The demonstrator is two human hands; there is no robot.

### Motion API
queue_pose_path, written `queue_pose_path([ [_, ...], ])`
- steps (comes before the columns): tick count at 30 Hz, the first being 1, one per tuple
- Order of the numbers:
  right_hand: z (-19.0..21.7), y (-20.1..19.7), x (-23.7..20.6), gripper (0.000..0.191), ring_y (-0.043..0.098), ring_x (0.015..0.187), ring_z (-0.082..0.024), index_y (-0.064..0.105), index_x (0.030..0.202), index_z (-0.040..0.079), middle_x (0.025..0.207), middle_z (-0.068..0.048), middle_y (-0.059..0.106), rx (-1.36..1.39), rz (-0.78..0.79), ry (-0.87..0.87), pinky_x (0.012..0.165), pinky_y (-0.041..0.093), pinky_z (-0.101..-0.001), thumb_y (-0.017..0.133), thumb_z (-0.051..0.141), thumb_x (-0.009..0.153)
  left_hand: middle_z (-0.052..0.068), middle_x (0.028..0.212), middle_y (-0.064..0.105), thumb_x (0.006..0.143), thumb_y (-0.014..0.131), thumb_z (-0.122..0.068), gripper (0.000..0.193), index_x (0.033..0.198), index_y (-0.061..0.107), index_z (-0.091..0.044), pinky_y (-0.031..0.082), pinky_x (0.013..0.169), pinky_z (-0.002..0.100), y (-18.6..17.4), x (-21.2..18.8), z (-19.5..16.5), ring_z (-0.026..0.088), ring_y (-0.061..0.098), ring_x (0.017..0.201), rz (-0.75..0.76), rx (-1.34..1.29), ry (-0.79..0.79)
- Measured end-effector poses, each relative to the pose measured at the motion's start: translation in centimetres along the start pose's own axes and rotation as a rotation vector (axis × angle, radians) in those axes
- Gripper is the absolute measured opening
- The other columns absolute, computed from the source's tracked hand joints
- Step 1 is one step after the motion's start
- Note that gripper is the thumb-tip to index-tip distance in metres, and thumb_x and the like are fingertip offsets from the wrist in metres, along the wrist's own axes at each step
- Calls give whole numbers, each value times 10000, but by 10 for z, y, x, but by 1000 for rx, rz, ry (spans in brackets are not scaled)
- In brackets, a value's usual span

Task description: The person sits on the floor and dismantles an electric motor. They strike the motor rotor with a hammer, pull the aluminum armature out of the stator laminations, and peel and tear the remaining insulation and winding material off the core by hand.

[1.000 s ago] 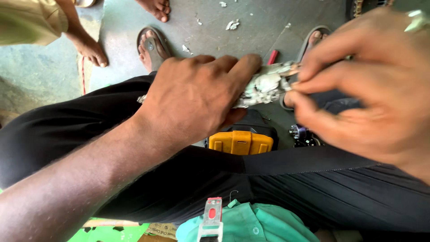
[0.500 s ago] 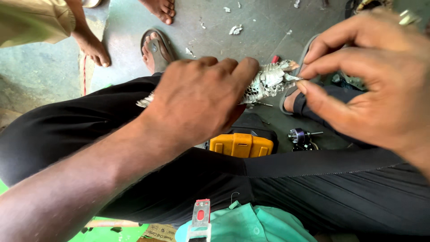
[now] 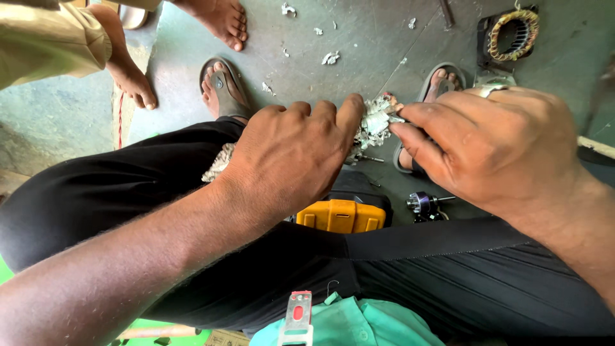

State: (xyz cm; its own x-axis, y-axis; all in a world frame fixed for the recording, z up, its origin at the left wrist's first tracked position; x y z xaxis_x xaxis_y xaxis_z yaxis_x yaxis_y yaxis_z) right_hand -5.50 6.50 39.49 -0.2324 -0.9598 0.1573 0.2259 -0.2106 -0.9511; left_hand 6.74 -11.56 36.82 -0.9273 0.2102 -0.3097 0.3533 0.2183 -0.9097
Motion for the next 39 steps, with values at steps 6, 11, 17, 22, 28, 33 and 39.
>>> queue_pose_path([
  [6,1,1,1,164,624,571,-217,751,887,47,757,-62,698,209,-37,-5,523,486,-334,858,154,824,189,1077,677,793,802,-481,851,1433,461,-36,524,896,493,11,6,7,397,669,1029,174,-618,22],
  [11,7,-19,0,215,660,662,-218,757,968,28,763,-56,680,291,-53,-201,550,487,-358,842,104,786,195,1362,531,647,918,-535,1137,1529,367,-75,432,1048,466,30,14,19,382,499,1303,269,-997,140],
  [17,6,-27,-3,204,668,669,-207,725,906,40,781,-49,704,352,-92,-101,556,483,-329,876,69,773,161,1410,575,667,875,-398,1096,1528,275,-83,520,1108,415,31,12,20,318,620,1328,142,-1057,65],
  [22,5,-27,-5,180,686,687,-232,699,850,36,792,-70,716,288,-90,-36,575,508,-339,849,87,763,264,1414,529,679,971,-427,1156,1485,251,-19,435,1131,480,29,16,9,435,529,1351,-181,-822,145],
  [28,6,-31,-3,173,686,670,-215,751,857,45,784,-56,724,227,-95,-76,551,502,-336,877,123,768,259,1319,587,628,908,-413,1091,1445,292,-35,441,1100,500,34,14,6,438,567,1286,-74,-717,0],
  [33,8,-31,-5,169,686,641,-186,781,899,27,805,-59,745,221,-59,-89,504,474,-316,873,130,801,277,1301,599,662,882,-484,1112,1467,292,6,489,1057,496,34,11,3,461,609,1215,-98,-797,-22],
  [39,3,-17,-9,151,665,601,-181,755,880,25,689,-43,677,443,3,192,529,477,-312,853,85,782,133,1063,713,799,769,-614,832,1302,523,1,555,922,367,29,12,11,221,712,1029,-89,-1113,-35],
])
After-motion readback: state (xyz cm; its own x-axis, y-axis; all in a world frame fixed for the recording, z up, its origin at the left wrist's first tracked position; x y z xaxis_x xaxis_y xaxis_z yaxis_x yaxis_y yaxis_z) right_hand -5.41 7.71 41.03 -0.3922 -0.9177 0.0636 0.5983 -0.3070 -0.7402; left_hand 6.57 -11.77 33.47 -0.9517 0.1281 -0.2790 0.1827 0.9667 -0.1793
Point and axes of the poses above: each hand's wrist, its own x-axis towards the middle knuckle, its own y-axis out of the palm, z = x × y, the point moved 1 cm from there along x, towards the middle knuckle
